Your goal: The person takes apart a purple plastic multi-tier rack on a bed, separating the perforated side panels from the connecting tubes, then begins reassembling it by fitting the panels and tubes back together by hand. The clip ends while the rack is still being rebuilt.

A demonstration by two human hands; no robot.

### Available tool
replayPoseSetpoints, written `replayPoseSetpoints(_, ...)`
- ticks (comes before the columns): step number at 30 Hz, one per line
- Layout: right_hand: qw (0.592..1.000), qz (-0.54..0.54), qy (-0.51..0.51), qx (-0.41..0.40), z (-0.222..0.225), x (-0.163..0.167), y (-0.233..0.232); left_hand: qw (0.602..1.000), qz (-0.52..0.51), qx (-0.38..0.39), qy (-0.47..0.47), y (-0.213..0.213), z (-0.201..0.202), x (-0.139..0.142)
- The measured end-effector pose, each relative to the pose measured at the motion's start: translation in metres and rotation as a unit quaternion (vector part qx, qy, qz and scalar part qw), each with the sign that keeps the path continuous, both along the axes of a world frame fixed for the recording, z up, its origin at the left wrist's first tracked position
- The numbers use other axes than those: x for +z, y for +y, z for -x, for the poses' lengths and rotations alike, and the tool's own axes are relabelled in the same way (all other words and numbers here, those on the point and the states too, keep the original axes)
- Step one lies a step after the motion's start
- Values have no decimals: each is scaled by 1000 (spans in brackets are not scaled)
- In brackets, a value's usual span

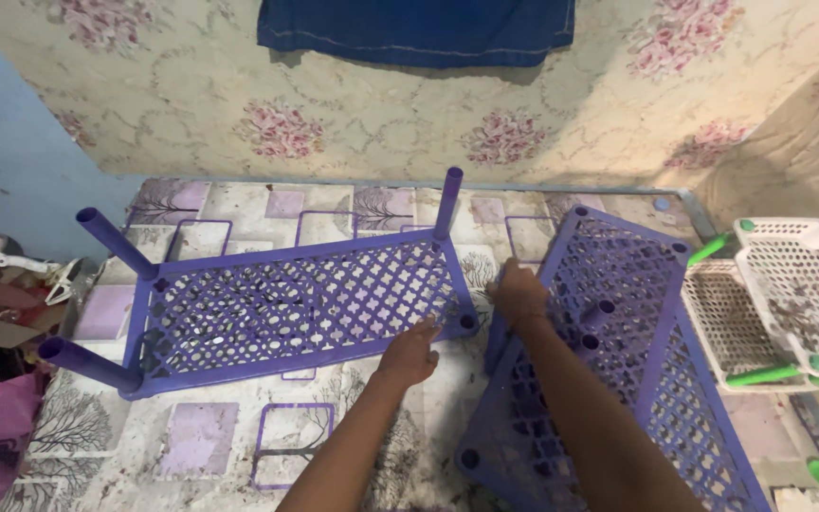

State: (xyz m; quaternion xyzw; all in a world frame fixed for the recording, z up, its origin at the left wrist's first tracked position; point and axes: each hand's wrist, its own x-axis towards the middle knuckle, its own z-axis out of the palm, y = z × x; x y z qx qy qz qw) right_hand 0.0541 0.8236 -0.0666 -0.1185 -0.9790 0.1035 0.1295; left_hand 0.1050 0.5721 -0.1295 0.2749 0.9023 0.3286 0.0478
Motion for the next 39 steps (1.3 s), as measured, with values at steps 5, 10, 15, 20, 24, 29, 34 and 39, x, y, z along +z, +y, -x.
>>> replayPoseSetpoints(5, 999, -47, -7, 13, 0, -23, 3, 999, -27, 16, -33, 0, 12, 16)
replayPoseSetpoints(10, 994, -44, 69, 76, 13, -18, 9, 998, -59, 33, -20, -3, 43, 33)
replayPoseSetpoints(15, 942, 108, 266, 174, 79, 22, -10, 994, -7, 46, 104, 4, 88, 36)
replayPoseSetpoints(20, 894, 320, 254, 182, 143, 52, -53, 988, 103, 61, 95, 15, 129, 35)
replayPoseSetpoints(24, 861, 454, 154, 169, 161, 49, -69, 980, 186, 61, 25, 25, 144, 29)
replayPoseSetpoints(29, 885, 436, 125, 101, 183, 30, -69, 974, 218, 57, -1, 25, 147, 15)
replayPoseSetpoints(34, 831, 494, 186, 175, 200, 19, -70, 971, 231, 52, -28, 25, 154, 12)
replayPoseSetpoints(39, 801, 571, 152, 96, 205, 20, -78, 971, 234, 49, -32, 24, 155, 10)
